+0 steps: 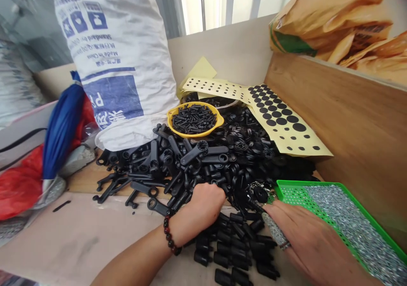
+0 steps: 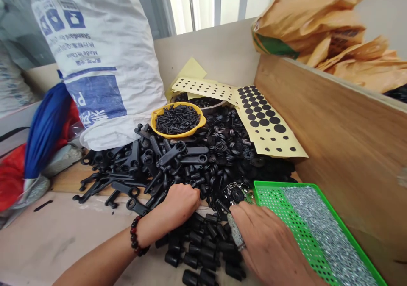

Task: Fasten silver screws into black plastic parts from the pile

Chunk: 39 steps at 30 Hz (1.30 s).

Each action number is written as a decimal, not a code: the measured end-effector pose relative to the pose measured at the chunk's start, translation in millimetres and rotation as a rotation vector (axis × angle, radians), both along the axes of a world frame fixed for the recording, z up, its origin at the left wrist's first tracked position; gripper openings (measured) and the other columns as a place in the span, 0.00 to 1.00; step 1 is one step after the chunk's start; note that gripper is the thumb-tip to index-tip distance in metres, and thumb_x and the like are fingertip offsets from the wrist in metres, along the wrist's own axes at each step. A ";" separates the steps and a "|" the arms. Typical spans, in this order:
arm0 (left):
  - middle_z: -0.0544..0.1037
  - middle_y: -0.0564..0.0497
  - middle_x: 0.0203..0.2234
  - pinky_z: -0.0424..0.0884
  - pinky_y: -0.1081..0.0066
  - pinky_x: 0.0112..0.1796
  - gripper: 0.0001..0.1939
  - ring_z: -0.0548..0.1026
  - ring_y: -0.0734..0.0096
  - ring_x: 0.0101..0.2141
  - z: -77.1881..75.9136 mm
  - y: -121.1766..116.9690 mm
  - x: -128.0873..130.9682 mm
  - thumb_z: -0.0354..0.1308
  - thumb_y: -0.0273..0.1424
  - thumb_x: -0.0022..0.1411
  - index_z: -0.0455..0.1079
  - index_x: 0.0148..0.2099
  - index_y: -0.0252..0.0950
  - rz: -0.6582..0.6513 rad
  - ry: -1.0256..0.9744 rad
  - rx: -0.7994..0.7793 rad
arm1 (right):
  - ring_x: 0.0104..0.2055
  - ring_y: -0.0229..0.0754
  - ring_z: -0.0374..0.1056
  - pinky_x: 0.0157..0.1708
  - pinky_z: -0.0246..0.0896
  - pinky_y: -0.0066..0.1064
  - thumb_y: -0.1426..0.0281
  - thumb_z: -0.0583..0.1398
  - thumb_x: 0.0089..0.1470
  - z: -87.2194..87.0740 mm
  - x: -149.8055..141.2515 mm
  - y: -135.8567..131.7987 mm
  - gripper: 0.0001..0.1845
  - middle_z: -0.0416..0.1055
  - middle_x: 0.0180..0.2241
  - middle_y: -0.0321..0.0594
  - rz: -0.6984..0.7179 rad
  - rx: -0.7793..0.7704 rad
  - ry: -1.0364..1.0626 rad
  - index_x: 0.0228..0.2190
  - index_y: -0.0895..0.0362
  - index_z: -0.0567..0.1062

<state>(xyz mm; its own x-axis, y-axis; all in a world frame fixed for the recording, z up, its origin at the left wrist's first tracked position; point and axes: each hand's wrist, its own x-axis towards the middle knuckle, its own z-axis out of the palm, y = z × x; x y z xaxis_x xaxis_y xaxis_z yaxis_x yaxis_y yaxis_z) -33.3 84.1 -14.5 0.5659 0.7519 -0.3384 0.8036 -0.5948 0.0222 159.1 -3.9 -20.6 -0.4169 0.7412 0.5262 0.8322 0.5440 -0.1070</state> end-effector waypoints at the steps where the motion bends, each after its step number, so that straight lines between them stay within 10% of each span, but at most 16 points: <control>1: 0.78 0.38 0.27 0.72 0.64 0.30 0.09 0.78 0.55 0.31 -0.4 0.6 1.5 0.52 0.21 0.58 0.73 0.31 0.30 -0.004 0.003 0.003 | 0.27 0.44 0.71 0.26 0.63 0.33 0.81 0.47 0.39 -0.4 0.3 -0.5 0.19 0.75 0.29 0.43 0.001 0.003 0.004 0.34 0.56 0.67; 15: 0.78 0.47 0.33 0.70 0.69 0.36 0.12 0.76 0.66 0.34 9.2 1.5 -2.8 0.49 0.23 0.59 0.70 0.43 0.33 0.083 -0.303 -0.061 | 0.30 0.44 0.69 0.30 0.60 0.32 0.82 0.47 0.37 -10.7 2.9 -6.6 0.20 0.73 0.30 0.42 -0.024 -0.133 0.115 0.33 0.54 0.68; 20: 0.72 0.53 0.18 0.67 0.78 0.23 0.14 0.70 0.77 0.19 12.8 -7.3 -5.1 0.53 0.34 0.57 0.72 0.41 0.29 0.617 -1.189 -0.699 | 0.31 0.43 0.68 0.32 0.62 0.31 0.82 0.47 0.42 -4.8 -2.1 -9.9 0.17 0.71 0.29 0.41 0.055 -0.243 0.161 0.31 0.54 0.67; 25: 0.75 0.51 0.18 0.67 0.80 0.23 0.18 0.71 0.79 0.19 7.0 -24.3 1.1 0.65 0.38 0.47 0.73 0.36 0.29 0.797 -1.488 -1.028 | 0.27 0.42 0.66 0.28 0.60 0.30 0.81 0.47 0.42 0.1 -5.8 -10.6 0.15 0.68 0.24 0.38 0.052 -0.209 0.207 0.28 0.53 0.67; 39: 0.73 0.53 0.23 0.66 0.78 0.26 0.14 0.69 0.79 0.21 8.3 -45.5 6.2 0.60 0.35 0.52 0.72 0.38 0.31 0.533 -1.318 -0.970 | 0.27 0.43 0.64 0.28 0.56 0.32 0.78 0.45 0.55 -7.6 -3.4 -16.3 0.12 0.68 0.26 0.38 0.041 -0.278 0.236 0.29 0.54 0.65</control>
